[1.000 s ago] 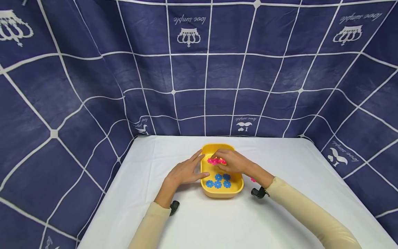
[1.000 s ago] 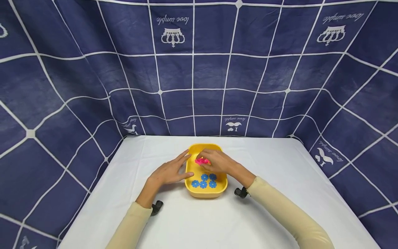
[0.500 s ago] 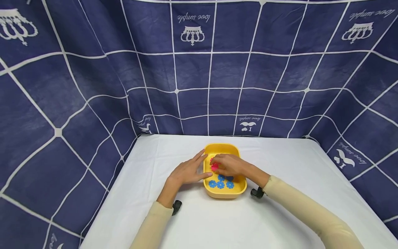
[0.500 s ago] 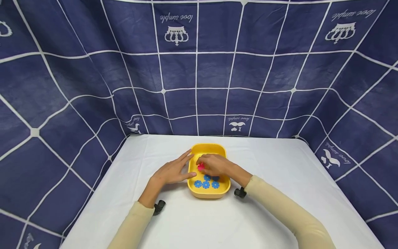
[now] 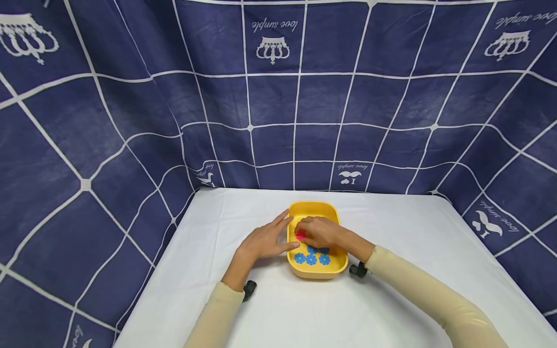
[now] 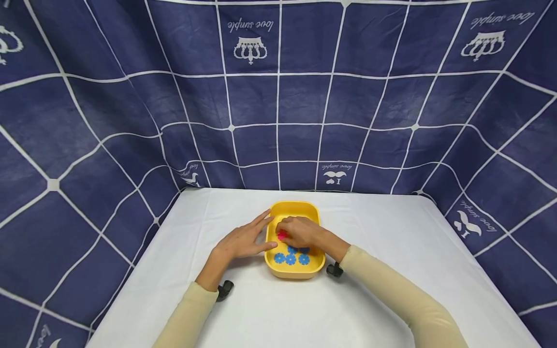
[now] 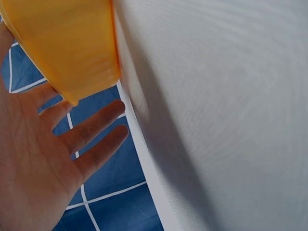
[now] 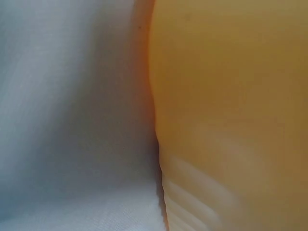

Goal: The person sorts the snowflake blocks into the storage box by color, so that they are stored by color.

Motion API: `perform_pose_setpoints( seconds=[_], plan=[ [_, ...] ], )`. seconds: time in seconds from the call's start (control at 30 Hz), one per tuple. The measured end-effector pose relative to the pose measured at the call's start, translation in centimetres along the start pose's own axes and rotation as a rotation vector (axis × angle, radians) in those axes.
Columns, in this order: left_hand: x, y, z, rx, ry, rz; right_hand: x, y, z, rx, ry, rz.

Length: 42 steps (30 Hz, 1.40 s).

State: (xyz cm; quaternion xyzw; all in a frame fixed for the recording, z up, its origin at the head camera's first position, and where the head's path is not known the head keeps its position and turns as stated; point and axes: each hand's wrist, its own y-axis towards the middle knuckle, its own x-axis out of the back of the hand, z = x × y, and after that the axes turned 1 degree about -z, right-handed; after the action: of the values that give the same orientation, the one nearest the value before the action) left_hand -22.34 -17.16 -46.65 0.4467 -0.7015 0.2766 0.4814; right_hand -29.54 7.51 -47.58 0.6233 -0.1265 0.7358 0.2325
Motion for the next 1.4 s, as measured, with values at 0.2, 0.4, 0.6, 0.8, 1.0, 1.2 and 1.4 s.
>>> perform_pose_setpoints(
  seconds=[0.2,0.4,0.6,0.8,1.0,1.2,1.4],
  plan=[
    [-0.1,0.2,-0.2,-0.007,0.005,0.001,-0.1,0.0,-0.3,-0.007,-0.026,-0.008],
    [-0.2,0.2,-0.4,-0.020,0.008,-0.006,0.1,-0.3,-0.3,-0.024,-0.023,-0.001],
    [-0.1,0.3,-0.5,-0.023,0.012,-0.008,0.7,-0.5,-0.1,-0.003,-0.011,-0.029],
    [-0.1,0.2,-0.4,-0.011,0.006,-0.010,1.7,-0.6,0.4,0.002,0.007,-0.070],
    [-0.1,0.2,-0.3,-0.001,-0.003,-0.008,2.6,-0.8,0.9,-0.036,0.027,-0.083],
    [-0.2,0.1,-0.2,0.004,0.001,-0.007,3.2,-1.2,1.1,-0.056,0.041,-0.095],
    [-0.1,0.0,-0.3,0.006,-0.008,-0.003,4.0,-1.6,1.5,-0.074,0.039,-0.128]
  ],
)
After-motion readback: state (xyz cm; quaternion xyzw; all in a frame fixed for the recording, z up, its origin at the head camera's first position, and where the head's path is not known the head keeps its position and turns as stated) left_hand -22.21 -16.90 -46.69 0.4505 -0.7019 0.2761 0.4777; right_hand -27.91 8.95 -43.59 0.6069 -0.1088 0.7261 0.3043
